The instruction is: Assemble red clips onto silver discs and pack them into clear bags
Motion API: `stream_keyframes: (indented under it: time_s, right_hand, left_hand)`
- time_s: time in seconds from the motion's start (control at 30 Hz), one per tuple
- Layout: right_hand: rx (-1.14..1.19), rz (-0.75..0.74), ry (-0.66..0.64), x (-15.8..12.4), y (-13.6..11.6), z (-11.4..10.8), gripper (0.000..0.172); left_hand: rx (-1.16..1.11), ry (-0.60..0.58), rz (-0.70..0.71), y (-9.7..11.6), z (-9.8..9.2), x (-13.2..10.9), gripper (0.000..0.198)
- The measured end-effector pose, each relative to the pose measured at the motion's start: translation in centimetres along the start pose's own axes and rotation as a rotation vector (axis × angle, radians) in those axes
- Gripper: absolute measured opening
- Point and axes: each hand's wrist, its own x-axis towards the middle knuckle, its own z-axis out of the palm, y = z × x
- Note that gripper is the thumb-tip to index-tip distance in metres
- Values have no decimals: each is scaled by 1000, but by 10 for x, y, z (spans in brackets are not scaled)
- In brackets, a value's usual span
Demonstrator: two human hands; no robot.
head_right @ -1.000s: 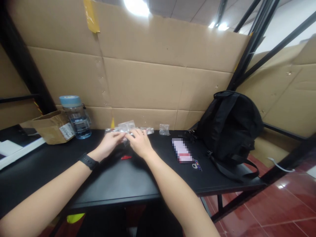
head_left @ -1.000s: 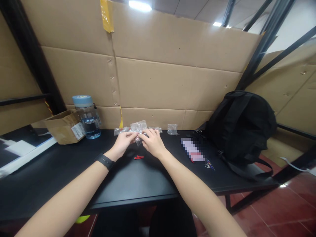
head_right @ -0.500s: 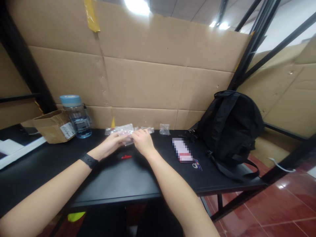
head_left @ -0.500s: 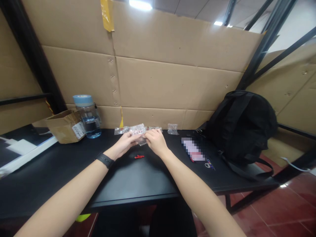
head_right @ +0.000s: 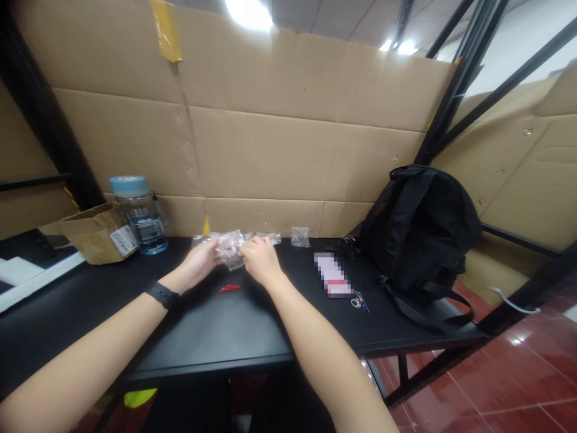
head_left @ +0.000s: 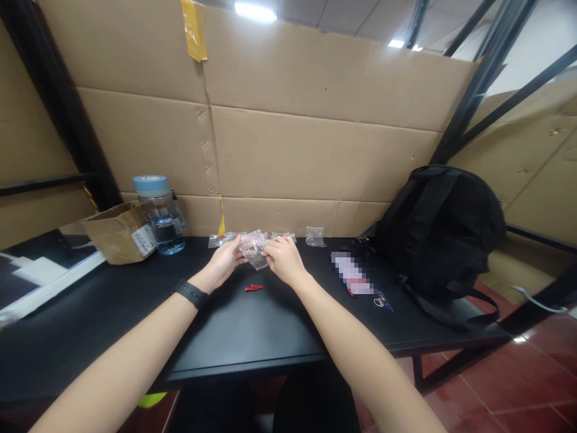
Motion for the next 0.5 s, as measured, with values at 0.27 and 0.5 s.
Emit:
stream_keyframes:
  time_s: [0.27, 0.5]
  right_hand:
    - [26, 48, 53, -1, 3, -5, 14]
    - [60, 177, 135, -3, 12, -9, 12]
  left_hand:
    - [233, -94, 58, 18, -1, -10, 71]
    - [477, -313, 39, 16, 1, -15, 52]
